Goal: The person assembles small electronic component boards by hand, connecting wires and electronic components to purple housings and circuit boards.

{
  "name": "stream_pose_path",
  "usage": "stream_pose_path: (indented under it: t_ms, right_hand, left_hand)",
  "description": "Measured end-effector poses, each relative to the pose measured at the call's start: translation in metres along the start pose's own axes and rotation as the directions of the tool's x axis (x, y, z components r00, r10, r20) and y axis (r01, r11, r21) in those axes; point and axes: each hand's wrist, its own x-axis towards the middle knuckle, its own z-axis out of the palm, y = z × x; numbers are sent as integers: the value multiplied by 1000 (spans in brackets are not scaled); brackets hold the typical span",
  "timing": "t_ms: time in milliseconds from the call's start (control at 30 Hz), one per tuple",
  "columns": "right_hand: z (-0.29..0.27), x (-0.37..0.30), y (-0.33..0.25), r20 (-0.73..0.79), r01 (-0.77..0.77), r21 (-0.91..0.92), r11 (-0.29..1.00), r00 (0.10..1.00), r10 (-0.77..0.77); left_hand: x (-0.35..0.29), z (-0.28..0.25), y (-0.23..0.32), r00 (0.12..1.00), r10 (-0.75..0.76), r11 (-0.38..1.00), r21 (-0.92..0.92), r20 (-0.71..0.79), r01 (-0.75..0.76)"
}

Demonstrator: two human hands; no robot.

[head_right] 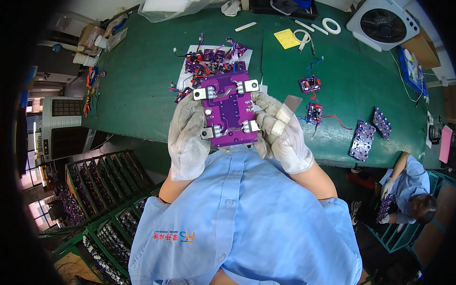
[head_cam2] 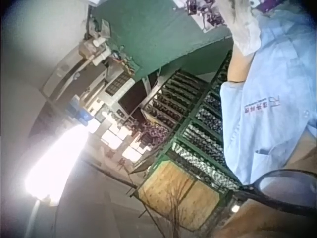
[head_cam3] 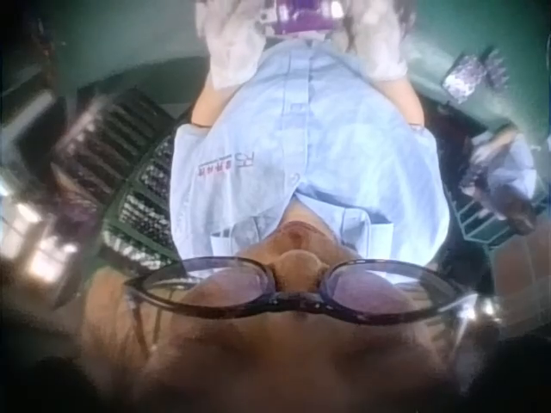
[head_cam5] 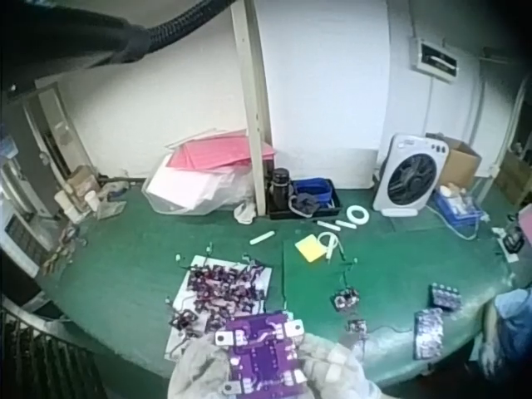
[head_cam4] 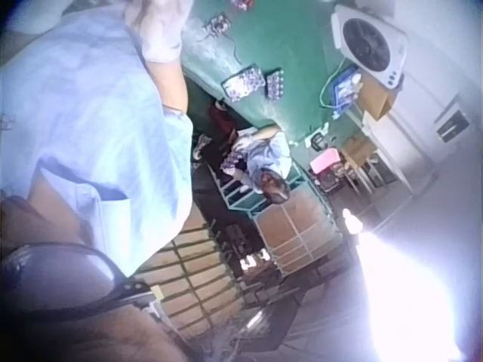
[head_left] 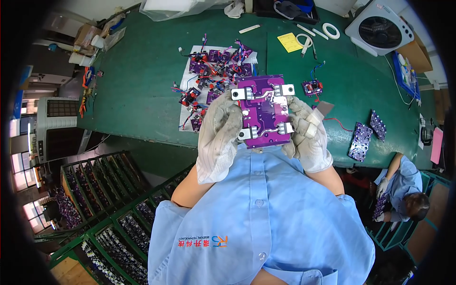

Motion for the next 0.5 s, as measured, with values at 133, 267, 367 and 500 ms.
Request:
stream_pose_path:
  t_ms: [133,267,367,500]
  right_hand:
    - [4,-4,-5,-6,-12,-31,999,1000,12]
    - [-2,-6,-6,112,-3,-8,1000,994,4]
    - [3,-6,-14,132,-22,-9,1000,991,23]
    - [-12,20,9,-46,72,-16,997,996,-73]
  left_hand:
    - [-4,-7,-6,999,-35,998,-49,-5,35]
    - [-6,-5,-2,999,39,974,223,-31,-31]
    - [-8,0,-2,999,10,968,250,-35,-1]
    - [-3,2,-7,993,92,940,323,69,-109]
